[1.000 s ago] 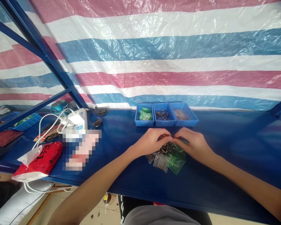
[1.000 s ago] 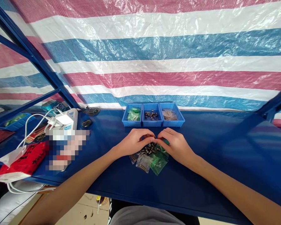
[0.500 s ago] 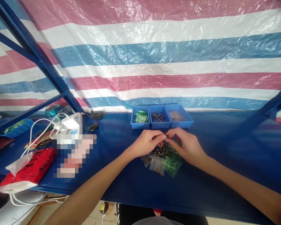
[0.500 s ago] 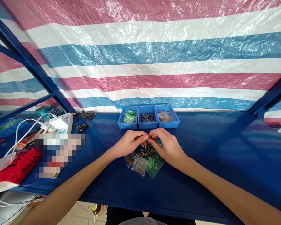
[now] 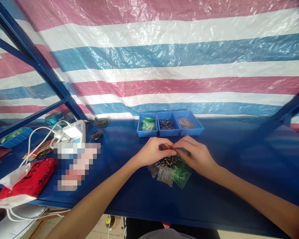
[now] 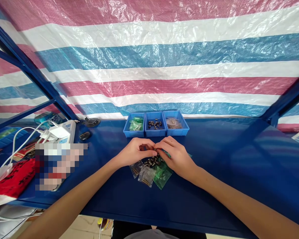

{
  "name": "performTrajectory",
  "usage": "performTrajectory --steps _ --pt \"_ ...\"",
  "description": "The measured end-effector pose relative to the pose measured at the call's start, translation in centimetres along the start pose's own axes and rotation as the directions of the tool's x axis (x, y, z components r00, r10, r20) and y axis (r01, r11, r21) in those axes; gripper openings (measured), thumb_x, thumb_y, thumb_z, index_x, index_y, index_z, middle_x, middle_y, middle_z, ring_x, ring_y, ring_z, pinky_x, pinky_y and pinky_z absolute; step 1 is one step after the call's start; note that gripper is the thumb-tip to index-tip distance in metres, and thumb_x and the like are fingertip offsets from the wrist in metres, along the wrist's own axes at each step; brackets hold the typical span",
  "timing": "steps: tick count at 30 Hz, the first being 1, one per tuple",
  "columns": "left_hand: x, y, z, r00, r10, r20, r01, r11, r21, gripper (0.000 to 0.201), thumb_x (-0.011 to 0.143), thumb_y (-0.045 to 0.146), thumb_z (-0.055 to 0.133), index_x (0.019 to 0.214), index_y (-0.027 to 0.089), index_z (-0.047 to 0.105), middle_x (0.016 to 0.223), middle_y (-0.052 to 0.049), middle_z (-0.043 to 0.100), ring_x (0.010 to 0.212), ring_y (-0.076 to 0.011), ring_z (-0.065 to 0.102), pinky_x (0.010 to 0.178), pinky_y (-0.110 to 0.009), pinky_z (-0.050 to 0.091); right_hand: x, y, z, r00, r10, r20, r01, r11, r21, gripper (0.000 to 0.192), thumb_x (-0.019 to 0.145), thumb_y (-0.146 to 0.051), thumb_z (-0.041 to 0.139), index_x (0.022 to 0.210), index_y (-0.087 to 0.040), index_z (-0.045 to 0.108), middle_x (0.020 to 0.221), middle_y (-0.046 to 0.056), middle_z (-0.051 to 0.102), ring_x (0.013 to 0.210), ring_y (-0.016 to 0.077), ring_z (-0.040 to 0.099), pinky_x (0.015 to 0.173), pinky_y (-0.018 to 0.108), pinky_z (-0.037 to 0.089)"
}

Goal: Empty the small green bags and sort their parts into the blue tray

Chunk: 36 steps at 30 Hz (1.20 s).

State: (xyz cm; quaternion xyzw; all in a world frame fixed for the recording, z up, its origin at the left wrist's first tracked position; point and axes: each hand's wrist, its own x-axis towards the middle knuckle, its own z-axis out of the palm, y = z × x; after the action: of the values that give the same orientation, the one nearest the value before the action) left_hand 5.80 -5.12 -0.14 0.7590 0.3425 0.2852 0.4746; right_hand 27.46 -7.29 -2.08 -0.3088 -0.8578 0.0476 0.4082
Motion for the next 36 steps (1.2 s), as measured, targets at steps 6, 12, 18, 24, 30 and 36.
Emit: performTrajectory --steps 6,12,18,24,30,36 --pt "0.1 -0.3 0.4 0.995 0.052 -0.082 -0.049 0.998 0.033 0.028 0.085 0.042 0.078 0.1 0.017 0.076 0.078 -0.001 0.07 0.069 -0.0136 0.063 0.063 -0.023 0.048 0.2 0.2 -0.1 1.0 0.012 -0.016 -0.012 1.0 0.009 0.01 0.099 -0.012 0.059 0.099 -0.022 0.063 0.089 0.005 0.068 0.078 0.0189 0.06 0.068 0.031 0.049" --pt "-0.3 -0.5 1.7 0.92 0.248 -0.305 -0.168 0.95 0.263 0.012 0.095 0.031 0.069 0.091 0.02 0.071 0.082 0.0 0.067 0.071 -0.0116 0.062 0.066 -0.022 0.051 0.2 0.8 -0.4 0.996 0.091 0.011 -0.092 0.996 0.022 0.011 0.101 -0.016 0.055 0.105 -0.023 0.064 0.091 0.006 0.067 0.08 0.0201 0.063 0.068 0.032 0.05" --pt "-0.8 -1.0 2.0 0.839 0.52 -0.161 -0.34 0.731 0.592 0.02 0.104 0.021 0.05 0.115 0.021 0.067 0.115 -0.007 0.068 0.098 -0.0161 0.067 0.078 -0.026 0.055 0.2 0.4 -0.4 0.969 0.238 0.061 -0.242 0.969 0.058 0.011 0.101 -0.021 0.055 0.103 -0.023 0.065 0.088 0.004 0.066 0.073 0.0186 0.063 0.063 0.03 0.049" --pt "-0.8 -1.3 1.9 0.783 0.608 -0.129 -0.336 0.589 0.735 0.02 0.104 0.018 0.049 0.108 0.018 0.068 0.101 -0.005 0.072 0.089 -0.0161 0.068 0.079 -0.029 0.056 0.0 -0.4 0.1 0.954 0.285 0.089 -0.294 0.949 0.11 0.013 0.102 -0.025 0.054 0.103 -0.023 0.068 0.089 0.005 0.067 0.073 0.0187 0.064 0.061 0.03 0.049" --pt "-0.8 -1.4 1.8 0.793 0.592 -0.143 -0.315 0.601 0.735 0.02 0.104 0.023 0.051 0.111 0.019 0.069 0.106 -0.007 0.075 0.095 -0.0187 0.072 0.084 -0.032 0.057 -0.2 -0.2 -0.1 0.957 0.288 0.044 -0.291 0.953 0.082 0.014 0.102 -0.03 0.056 0.106 -0.024 0.067 0.093 0.005 0.07 0.073 0.0189 0.066 0.059 0.03 0.052" --pt "-0.5 -1.0 1.9 0.873 0.41 -0.263 -0.218 0.812 0.541 0.019 0.102 0.028 0.057 0.113 0.02 0.071 0.107 -0.006 0.076 0.098 -0.02 0.072 0.087 -0.032 0.058 -0.4 0.1 -0.2 0.989 0.146 -0.01 -0.146 0.988 -0.059 0.014 0.102 -0.022 0.054 0.113 -0.024 0.061 0.096 0.007 0.07 0.078 0.0205 0.066 0.064 0.032 0.053"
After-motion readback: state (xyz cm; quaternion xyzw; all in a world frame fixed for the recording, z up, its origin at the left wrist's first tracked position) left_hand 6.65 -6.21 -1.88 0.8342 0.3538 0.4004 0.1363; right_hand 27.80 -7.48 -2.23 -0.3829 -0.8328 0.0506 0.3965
